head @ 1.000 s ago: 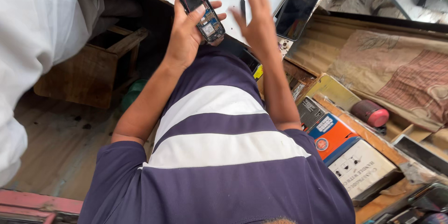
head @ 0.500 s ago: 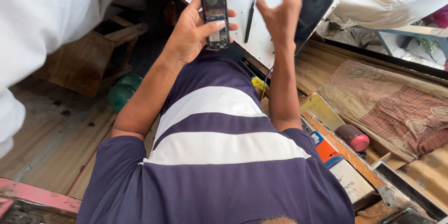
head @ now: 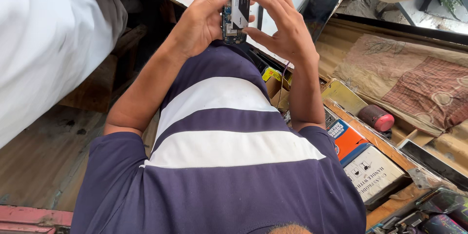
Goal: The person disassembles a feature phone, removes the back cover and battery, and uses a soldering iron to work on the internal circuit board. They then reassemble the phone components and test the device by pressing buttons.
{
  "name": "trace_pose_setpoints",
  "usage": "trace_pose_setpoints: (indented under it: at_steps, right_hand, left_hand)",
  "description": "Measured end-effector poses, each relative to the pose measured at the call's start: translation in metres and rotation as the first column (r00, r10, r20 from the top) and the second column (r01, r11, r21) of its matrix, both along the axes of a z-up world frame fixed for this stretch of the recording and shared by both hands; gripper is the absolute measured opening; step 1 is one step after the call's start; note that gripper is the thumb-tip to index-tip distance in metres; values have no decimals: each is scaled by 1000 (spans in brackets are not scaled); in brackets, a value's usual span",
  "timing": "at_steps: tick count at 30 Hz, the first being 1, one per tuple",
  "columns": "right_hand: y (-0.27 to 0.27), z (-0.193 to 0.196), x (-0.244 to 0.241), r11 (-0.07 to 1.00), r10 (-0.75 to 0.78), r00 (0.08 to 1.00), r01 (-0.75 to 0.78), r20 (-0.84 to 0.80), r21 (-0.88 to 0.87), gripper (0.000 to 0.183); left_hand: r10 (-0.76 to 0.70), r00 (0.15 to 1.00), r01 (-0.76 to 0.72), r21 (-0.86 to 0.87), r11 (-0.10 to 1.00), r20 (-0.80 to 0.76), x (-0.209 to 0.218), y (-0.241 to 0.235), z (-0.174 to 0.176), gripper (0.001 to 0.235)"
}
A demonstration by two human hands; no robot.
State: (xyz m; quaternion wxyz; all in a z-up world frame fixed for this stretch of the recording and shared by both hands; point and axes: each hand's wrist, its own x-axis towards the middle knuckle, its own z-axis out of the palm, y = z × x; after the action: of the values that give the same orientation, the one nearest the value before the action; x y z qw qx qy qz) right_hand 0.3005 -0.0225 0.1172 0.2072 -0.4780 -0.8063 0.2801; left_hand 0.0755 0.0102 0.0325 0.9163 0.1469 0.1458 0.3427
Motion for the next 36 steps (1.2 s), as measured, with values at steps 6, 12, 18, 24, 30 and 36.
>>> trace_pose_setpoints:
  at_steps: [6, 12, 18, 24, 30, 36]
  right_hand:
    - [3, -5, -2, 992, -85, 990, 73, -112, -104, 70]
    - [-1, -20, 5, 992, -99, 947, 69, -305, -107, 56]
    - [-5, -33, 7, 990, -89, 921, 41, -379, -133, 55]
    - [-5, -35, 3, 989, -100, 904, 43, -416, -145, 55]
    - [-9, -19, 1, 993, -72, 966, 47, -248, -107, 69]
    - [-20, -20, -11, 1000, -29, 999, 29, -27, 5, 96]
  left_hand:
    - [-37, 989, 60, 168, 984, -142, 6, 7, 2, 42]
    - [-43, 989, 56, 88, 995, -142, 2, 10, 2, 45]
    - [-59, 990, 73, 109, 991, -130, 1, 9, 1, 46]
    - [-49, 995, 62, 143, 988, -90, 0, 9, 0, 49]
    - [-37, 980, 75, 189, 979, -197, 3, 10, -5, 47]
    - [10, 992, 24, 260, 965, -127, 7, 9, -16, 41]
